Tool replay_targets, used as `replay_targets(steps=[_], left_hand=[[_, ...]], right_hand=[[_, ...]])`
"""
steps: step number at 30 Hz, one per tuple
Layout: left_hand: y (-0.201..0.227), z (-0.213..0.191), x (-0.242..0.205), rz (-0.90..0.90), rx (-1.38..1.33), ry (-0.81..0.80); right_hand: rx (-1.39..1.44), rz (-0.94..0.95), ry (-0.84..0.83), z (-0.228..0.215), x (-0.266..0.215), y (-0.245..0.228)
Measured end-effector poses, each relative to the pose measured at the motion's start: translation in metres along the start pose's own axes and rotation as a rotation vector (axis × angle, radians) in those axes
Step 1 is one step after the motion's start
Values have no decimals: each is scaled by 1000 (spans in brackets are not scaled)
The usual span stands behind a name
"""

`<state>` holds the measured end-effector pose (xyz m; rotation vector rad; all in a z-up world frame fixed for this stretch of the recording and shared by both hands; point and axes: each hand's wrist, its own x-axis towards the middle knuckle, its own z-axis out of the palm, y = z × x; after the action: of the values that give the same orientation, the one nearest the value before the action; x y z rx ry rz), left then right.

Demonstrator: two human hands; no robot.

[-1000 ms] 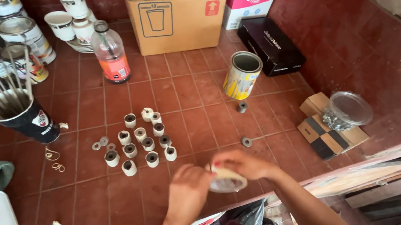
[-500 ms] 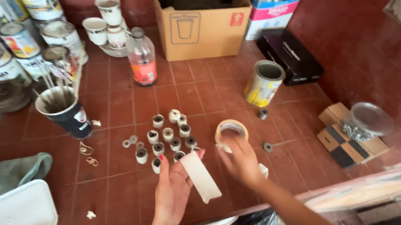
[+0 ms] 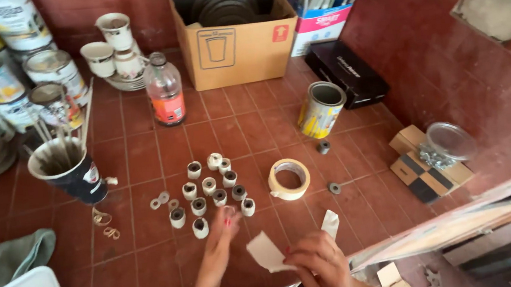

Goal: Organize small metal hardware pieces by placing them into a container and handling tape and other supplies

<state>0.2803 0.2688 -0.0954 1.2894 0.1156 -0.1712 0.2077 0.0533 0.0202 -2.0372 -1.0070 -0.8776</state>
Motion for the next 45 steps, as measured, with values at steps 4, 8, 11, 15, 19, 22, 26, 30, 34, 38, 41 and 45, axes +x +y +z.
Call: replay_targets(steps=[4,8,11,15,19,22,26,30,34,38,41,45], left_hand=[[5,4,-23,195,86,-494],[-5,23,-23,44,95,-347],[-6,29,-22,63,189,-240],[13,26,-32,-142,167,23],[9,27,-39,-164,-23,146],[16,28,-47,-216,24,144],[20,25,-54,-207,38,142],[11,21,-55,-154,12,140],[12,21,-57,-190,-12,164],[16,21,-58,-199,32,159],[11,23,-50,-206,11,203],[12,32,-45,-177,-191,296]], right_hand=[[339,520,-100,8,-22,35],[383,815,-177,13,-23,57],[450,1128,-233,-3,-16,75],[138,1246,-2,-60,57,111],[481,1297,261,-73,-4,295],[410,1526,266,-57,-20,362],[370,1731,72,-32,-17,394],[262,1829,-70,-20,-1,400],[285,1871,-233,-13,-24,459],[331,1897,-267,-9,-29,477],[234,1925,-271,-7,-26,475],[143,1895,-270,-6,-16,453]])
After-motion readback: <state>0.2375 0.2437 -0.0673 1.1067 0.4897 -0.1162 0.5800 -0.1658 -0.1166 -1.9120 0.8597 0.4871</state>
